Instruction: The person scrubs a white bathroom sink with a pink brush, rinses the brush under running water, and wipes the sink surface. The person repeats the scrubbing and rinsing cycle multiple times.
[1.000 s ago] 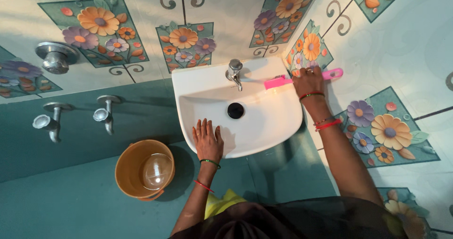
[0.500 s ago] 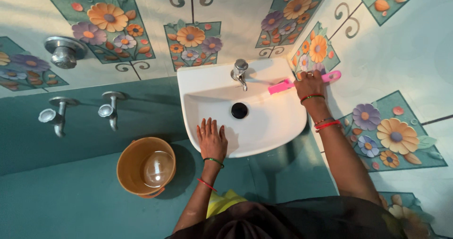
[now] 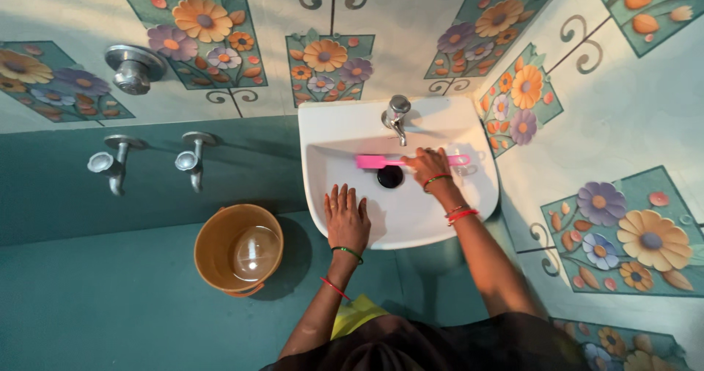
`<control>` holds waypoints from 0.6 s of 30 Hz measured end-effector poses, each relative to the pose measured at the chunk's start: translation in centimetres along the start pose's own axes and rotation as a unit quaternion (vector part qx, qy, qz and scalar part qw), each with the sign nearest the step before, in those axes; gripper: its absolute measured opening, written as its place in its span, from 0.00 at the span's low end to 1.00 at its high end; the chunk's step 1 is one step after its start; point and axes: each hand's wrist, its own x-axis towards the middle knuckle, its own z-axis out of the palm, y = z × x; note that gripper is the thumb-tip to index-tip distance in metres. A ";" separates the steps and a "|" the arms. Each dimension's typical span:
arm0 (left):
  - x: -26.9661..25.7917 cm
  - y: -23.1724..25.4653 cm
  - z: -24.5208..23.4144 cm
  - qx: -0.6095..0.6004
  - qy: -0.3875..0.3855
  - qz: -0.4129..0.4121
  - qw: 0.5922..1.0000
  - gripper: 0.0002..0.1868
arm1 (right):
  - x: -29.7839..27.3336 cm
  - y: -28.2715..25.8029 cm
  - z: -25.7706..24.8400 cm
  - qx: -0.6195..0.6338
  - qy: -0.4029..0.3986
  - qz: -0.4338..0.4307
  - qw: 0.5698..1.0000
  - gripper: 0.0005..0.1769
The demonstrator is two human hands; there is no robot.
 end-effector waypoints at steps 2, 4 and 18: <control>0.2 0.1 0.0 -0.006 0.003 -0.004 1.000 0.19 | 1.3 -2.1 0.5 0.040 -0.003 -0.009 0.999 0.30; 0.2 0.1 -0.4 -0.015 0.007 -0.007 1.000 0.18 | 2.1 -3.7 1.0 0.092 0.009 -0.018 0.996 0.28; 0.6 1.5 -2.9 -0.097 0.042 -0.019 0.994 0.31 | -1.0 -5.0 6.5 0.253 -0.140 -0.072 0.955 0.10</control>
